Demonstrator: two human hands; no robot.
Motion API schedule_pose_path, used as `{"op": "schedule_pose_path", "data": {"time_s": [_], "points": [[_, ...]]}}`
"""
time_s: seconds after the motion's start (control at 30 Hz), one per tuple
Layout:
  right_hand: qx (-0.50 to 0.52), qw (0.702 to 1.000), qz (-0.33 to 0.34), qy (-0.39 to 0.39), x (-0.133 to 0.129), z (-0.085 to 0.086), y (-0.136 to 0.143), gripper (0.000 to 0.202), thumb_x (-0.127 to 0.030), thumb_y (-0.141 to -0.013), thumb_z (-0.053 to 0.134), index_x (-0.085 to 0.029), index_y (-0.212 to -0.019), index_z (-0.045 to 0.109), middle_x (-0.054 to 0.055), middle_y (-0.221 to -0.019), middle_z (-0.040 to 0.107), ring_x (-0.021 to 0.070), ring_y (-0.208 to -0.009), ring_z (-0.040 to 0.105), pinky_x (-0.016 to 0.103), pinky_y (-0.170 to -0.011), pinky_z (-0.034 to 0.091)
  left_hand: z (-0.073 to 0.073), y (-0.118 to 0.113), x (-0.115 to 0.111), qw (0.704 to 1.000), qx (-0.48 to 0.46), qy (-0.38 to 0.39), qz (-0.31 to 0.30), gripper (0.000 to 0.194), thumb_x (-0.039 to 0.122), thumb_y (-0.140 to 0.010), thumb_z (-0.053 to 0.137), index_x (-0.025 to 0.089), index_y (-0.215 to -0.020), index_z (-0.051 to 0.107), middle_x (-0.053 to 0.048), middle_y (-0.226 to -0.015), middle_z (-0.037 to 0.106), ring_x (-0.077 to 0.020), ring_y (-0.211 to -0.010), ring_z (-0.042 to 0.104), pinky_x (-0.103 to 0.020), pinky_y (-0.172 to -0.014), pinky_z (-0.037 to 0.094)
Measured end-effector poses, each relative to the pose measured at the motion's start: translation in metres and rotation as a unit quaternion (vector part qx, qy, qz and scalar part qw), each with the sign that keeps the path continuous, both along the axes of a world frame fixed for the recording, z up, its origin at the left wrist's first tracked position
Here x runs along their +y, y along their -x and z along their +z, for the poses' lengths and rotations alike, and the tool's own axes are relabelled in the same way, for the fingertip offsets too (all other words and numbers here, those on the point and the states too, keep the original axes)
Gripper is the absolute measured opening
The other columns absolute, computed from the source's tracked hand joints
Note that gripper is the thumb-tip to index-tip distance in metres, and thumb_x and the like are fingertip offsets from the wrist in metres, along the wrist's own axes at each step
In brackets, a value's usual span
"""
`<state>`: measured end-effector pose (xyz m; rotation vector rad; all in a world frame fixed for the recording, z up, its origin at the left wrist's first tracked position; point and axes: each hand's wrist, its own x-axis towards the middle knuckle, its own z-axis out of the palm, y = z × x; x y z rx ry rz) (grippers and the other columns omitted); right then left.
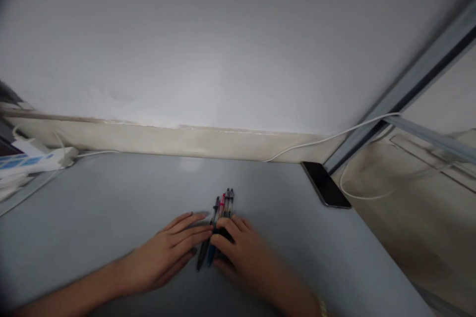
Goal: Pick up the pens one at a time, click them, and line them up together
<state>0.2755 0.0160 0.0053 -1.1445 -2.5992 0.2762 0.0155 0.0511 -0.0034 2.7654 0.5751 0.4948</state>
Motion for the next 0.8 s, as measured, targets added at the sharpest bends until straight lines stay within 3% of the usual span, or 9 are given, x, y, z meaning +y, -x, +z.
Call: {"op": "schedule_pose_path", "data": {"time_s": [0.23, 0.5, 0.67, 0.8], "points": [[-0.010, 0.999, 0.048, 0.000, 0.001, -0.003, 0.003, 0.046, -0.043, -0.084, 0.086, -0.023, -0.120, 0.064, 0.011, -0.139, 0.066, 0.0334, -0.116, 0.062, 0.051, -0.102, 0.050, 0.005, 0.000, -0.001, 0.999, -0.029, 0.021, 0.030, 0.038, 0.007, -0.097, 0.051, 0.014, -0.134, 0.057, -0.018, -0.132, 0.064, -0.0315, -0.132, 0.054, -0.050, -0.114, 0.048], [-0.003, 0.999, 0.025, -0.025, -0.003, -0.009, 0.008, 0.033, -0.030, -0.088, 0.084, -0.023, -0.117, 0.069, 0.012, -0.136, 0.068, 0.0346, -0.110, 0.063, 0.051, -0.097, 0.052, 0.003, 0.001, 0.000, 0.998, -0.047, 0.009, 0.037, 0.035, 0.006, -0.096, 0.052, 0.016, -0.127, 0.063, -0.017, -0.127, 0.062, -0.0320, -0.124, 0.057, -0.049, -0.105, 0.054], [0.026, 0.999, 0.017, -0.011, -0.003, -0.013, 0.008, 0.030, -0.020, -0.092, 0.079, -0.020, -0.120, 0.070, 0.012, -0.135, 0.071, 0.0350, -0.109, 0.064, 0.053, -0.098, 0.052, -0.001, 0.002, 0.001, 0.998, -0.056, 0.003, 0.027, 0.021, 0.009, -0.098, 0.053, 0.017, -0.112, 0.067, -0.015, -0.131, 0.065, -0.0302, -0.134, 0.053, -0.047, -0.115, 0.045], [0.072, 0.997, 0.000, 0.036, -0.004, -0.013, 0.008, 0.036, -0.015, -0.095, 0.072, -0.020, -0.130, 0.067, 0.016, -0.137, 0.068, 0.0373, -0.116, 0.062, 0.059, -0.101, 0.048, -0.003, 0.003, 0.002, 0.999, -0.049, -0.002, 0.001, 0.024, 0.005, -0.099, 0.051, 0.019, -0.110, 0.067, -0.011, -0.120, 0.071, -0.0269, -0.132, 0.056, -0.049, -0.121, 0.037]]}}
